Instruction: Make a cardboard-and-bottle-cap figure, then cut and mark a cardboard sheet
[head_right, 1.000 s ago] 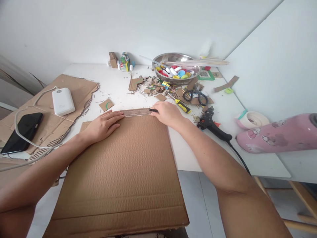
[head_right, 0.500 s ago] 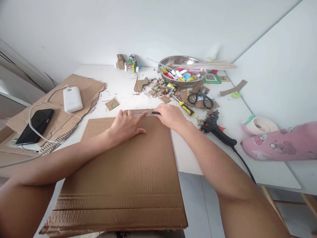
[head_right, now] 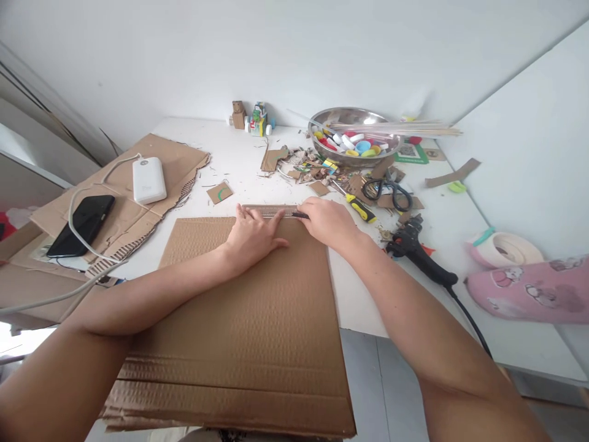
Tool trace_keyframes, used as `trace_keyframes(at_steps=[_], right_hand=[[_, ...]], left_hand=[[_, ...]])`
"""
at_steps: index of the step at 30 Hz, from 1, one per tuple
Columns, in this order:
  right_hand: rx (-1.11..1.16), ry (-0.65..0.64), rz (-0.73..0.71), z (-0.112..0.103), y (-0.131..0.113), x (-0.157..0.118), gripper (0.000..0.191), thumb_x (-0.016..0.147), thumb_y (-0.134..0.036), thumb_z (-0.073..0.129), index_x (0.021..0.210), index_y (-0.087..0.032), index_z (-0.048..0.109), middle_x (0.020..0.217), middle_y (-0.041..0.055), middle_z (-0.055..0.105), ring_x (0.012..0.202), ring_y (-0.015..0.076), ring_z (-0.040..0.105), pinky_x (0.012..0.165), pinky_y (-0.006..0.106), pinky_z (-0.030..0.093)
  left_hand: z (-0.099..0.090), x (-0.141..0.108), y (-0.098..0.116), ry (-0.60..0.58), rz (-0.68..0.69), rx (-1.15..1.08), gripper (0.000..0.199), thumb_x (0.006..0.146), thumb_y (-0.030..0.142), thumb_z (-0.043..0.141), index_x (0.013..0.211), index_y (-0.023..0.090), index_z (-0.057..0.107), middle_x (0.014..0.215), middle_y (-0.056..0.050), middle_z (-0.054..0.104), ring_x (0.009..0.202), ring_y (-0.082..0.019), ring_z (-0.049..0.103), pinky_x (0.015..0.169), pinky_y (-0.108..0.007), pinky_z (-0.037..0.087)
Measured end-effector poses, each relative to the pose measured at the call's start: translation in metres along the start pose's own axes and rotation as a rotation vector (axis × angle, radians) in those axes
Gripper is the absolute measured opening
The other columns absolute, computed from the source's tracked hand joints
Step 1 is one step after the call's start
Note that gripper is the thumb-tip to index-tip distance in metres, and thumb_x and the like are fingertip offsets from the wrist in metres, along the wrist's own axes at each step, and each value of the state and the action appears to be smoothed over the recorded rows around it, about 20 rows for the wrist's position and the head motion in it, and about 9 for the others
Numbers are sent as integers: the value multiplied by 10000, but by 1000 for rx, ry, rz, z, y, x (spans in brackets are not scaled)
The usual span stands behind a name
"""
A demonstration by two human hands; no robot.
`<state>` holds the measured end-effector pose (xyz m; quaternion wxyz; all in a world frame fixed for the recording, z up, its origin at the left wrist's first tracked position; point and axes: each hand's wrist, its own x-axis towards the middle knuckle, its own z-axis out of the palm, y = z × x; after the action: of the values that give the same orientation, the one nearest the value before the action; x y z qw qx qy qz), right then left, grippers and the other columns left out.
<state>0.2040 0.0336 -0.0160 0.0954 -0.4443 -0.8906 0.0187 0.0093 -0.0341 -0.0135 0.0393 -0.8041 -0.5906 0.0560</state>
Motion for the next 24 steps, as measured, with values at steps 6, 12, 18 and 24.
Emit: trace_keyframes(at_steps=[6, 12, 18, 24], right_hand=[[-13, 51, -56, 4, 7, -2, 292, 1049, -339, 593, 1093, -311, 881, 1124, 74, 886, 1002, 313, 831, 718, 411, 604], [10, 26, -31, 4, 7, -2, 291, 1046, -321, 605, 1114, -275, 884, 1166, 99, 883, 1054, 340, 839, 778, 438, 636], [26, 8, -27, 2, 7, 2, 282, 1031, -302, 611, 1097, -283, 885, 1163, 95, 883, 1065, 343, 831, 845, 457, 656], [296, 358, 136, -37, -3, 19, 364, 1116, -361, 472, 1090, -253, 819, 1113, 99, 857, 1084, 278, 809, 1012, 413, 628]], left_hand=[[6, 1, 4, 13, 20, -6, 788, 1056, 686, 593, 1680, 209, 530, 1441, -307, 748, 1382, -488, 721, 1201, -773, 471], [1, -2, 5, 4, 30, -82, 746, 1071, 583, 628, 1673, 152, 537, 1594, -346, 618, 1483, -513, 633, 1197, -705, 525], [5, -1, 0, 53, 70, -128, 721, 1089, 545, 604, 1643, 87, 561, 1572, -348, 633, 1495, -477, 606, 1161, -623, 578], [0, 1, -1, 17, 58, -133, 744, 1071, 544, 641, 1623, 50, 568, 1502, -349, 667, 1414, -461, 641, 1135, -599, 594]])
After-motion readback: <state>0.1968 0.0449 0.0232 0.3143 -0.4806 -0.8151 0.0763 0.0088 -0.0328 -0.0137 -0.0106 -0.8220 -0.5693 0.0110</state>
